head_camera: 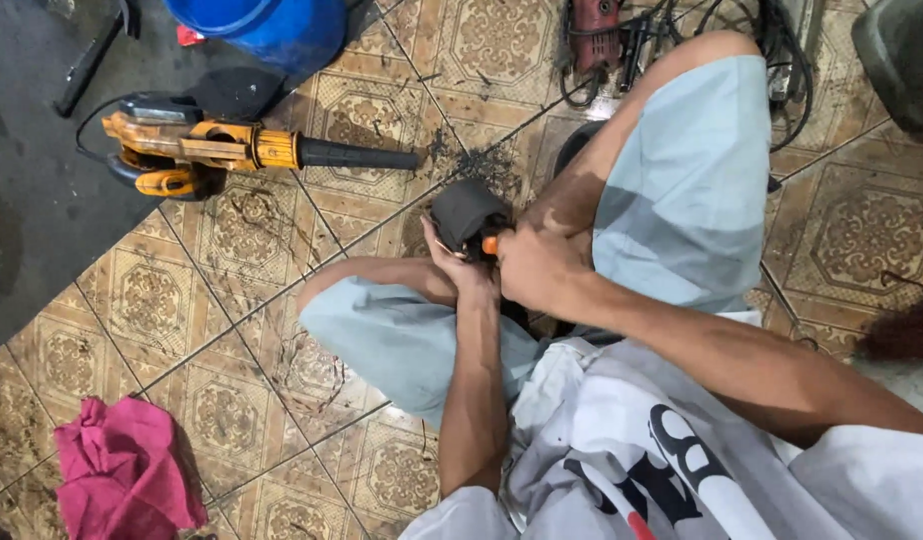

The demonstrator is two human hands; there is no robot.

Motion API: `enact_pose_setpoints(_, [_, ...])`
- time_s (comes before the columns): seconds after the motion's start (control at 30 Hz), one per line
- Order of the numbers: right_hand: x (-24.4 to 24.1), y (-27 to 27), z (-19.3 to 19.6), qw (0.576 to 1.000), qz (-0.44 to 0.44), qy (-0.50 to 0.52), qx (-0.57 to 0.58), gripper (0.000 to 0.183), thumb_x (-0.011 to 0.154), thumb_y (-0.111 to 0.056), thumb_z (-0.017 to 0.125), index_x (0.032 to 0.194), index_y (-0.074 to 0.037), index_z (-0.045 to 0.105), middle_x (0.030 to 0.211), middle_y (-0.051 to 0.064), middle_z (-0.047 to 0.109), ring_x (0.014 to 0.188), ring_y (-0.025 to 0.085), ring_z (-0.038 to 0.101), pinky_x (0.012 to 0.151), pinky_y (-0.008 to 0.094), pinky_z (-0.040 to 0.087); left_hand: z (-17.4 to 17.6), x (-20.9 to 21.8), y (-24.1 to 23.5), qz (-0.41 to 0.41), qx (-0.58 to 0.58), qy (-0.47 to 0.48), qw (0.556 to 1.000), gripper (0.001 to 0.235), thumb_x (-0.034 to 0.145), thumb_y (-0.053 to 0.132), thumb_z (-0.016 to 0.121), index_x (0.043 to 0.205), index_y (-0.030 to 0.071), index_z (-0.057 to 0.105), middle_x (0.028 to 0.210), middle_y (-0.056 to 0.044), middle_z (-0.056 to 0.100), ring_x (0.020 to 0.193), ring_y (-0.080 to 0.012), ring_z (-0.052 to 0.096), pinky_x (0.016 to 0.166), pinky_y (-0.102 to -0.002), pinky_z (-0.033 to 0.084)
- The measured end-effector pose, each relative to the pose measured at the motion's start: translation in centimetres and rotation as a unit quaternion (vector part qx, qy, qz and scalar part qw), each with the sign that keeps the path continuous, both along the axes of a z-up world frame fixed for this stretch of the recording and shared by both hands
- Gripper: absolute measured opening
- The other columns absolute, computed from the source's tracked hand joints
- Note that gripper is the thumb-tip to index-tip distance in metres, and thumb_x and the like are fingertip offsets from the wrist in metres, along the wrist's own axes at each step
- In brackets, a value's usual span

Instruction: The person sits on the floor and uses orange-handled scissors to cut a long, light-colored cord or string from a black cylindrical object. The person holds the object in their left hand and repeatedly snips the cord with the scissors in their right hand, with cut pieces falling onto the floor.

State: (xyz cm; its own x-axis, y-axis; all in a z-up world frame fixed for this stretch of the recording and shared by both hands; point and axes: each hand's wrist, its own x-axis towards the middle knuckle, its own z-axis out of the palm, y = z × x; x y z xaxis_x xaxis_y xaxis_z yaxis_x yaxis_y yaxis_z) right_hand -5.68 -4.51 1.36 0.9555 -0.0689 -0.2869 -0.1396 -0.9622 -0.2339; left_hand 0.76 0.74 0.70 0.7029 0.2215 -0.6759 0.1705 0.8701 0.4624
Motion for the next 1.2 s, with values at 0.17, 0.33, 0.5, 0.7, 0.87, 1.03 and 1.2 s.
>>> enact_pose_setpoints(0.17, [4.4,-4.8,1.0,0.935,-0.128,0.193,0.269,0.037,0.078,-0.041,0.073,0.094,-0.007,0.075,0.088,0.018,0.072,0.084,0.036,0.074,0.059,0.048,0.057,-1.9,0.5,0.2,-0.050,-0.020,-0.015,0.998,0.048,0.091,0.058,0.070,0.113,0.016,0.078,0.110,-0.005,0.078,0.101,-0.0247,0.073,0.096,-0.042,0.058])
enact_pose_setpoints(0.33, [1.5,-4.2,-3.6,0.651,-0.410,0.252,0.586,0.063,0.084,-0.008,0.070,0.136,0.010,0.042,0.089,0.019,0.058,0.059,0.028,0.064,0.038,0.040,0.050,-1.6,-0.7,-0.7,-0.078,-0.034,0.003,0.996,0.053,0.089,0.061,0.071,0.116,0.017,0.077,0.114,-0.007,0.077,0.105,-0.0258,0.073,0.099,-0.044,0.057])
enact_pose_setpoints(0.5, [1.5,-3.8,0.7,0.659,-0.412,0.216,0.591,0.033,0.079,-0.003,0.066,0.106,0.012,0.056,0.087,0.014,0.054,0.056,0.021,0.060,0.036,0.034,0.046,-1.6,-1.0,-0.9,-0.145,0.020,0.011,0.989,0.062,0.089,0.068,0.067,0.124,0.018,0.073,0.122,-0.006,0.074,0.113,-0.0266,0.070,0.105,-0.044,0.054])
enact_pose_setpoints(0.7, [-1.1,-0.2,0.0,0.945,-0.173,0.029,0.278,0.039,0.087,-0.025,0.063,0.111,0.006,0.066,0.084,0.023,0.069,0.069,0.039,0.072,0.045,0.044,0.055,-6.8,-0.9,2.0,-0.143,0.048,-0.020,0.988,0.057,0.093,0.058,0.072,0.131,0.016,0.070,0.130,-0.006,0.070,0.118,-0.0240,0.068,0.104,-0.041,0.054])
enact_pose_setpoints(0.87, [-3.3,-4.4,1.4,0.857,-0.174,0.031,0.485,0.028,0.087,-0.016,0.073,0.108,0.003,0.072,0.090,0.019,0.065,0.077,0.032,0.065,0.057,0.038,0.050,-15.6,-2.7,6.2,-0.248,0.110,-0.001,0.962,0.080,0.092,0.056,0.074,0.151,0.014,0.040,0.149,-0.025,0.045,0.122,-0.0457,0.059,0.077,-0.058,0.051])
enact_pose_setpoints(1.03, [-7.1,-11.5,8.8,0.708,-0.258,0.347,0.558,0.029,0.083,-0.014,0.076,0.105,0.005,0.081,0.085,0.012,0.072,0.074,0.023,0.061,0.059,0.033,0.045,2.3,-3.2,7.8,-0.393,0.364,-0.182,0.825,0.066,0.069,0.054,0.088,0.112,0.007,0.069,0.095,-0.014,0.068,0.092,-0.0200,0.062,0.079,-0.037,0.053])
enact_pose_setpoints(1.2, [-8.5,-20.3,6.7,0.764,-0.208,0.424,0.439,0.052,0.077,-0.019,0.078,0.127,-0.008,0.085,0.130,0.005,0.091,0.117,0.021,0.081,0.109,0.033,0.053,8.1,-4.6,9.1,-0.502,0.574,-0.173,0.623,0.089,0.050,0.065,0.085,0.114,0.008,0.061,0.110,-0.007,0.076,0.108,-0.0263,0.073,0.093,-0.041,0.053])
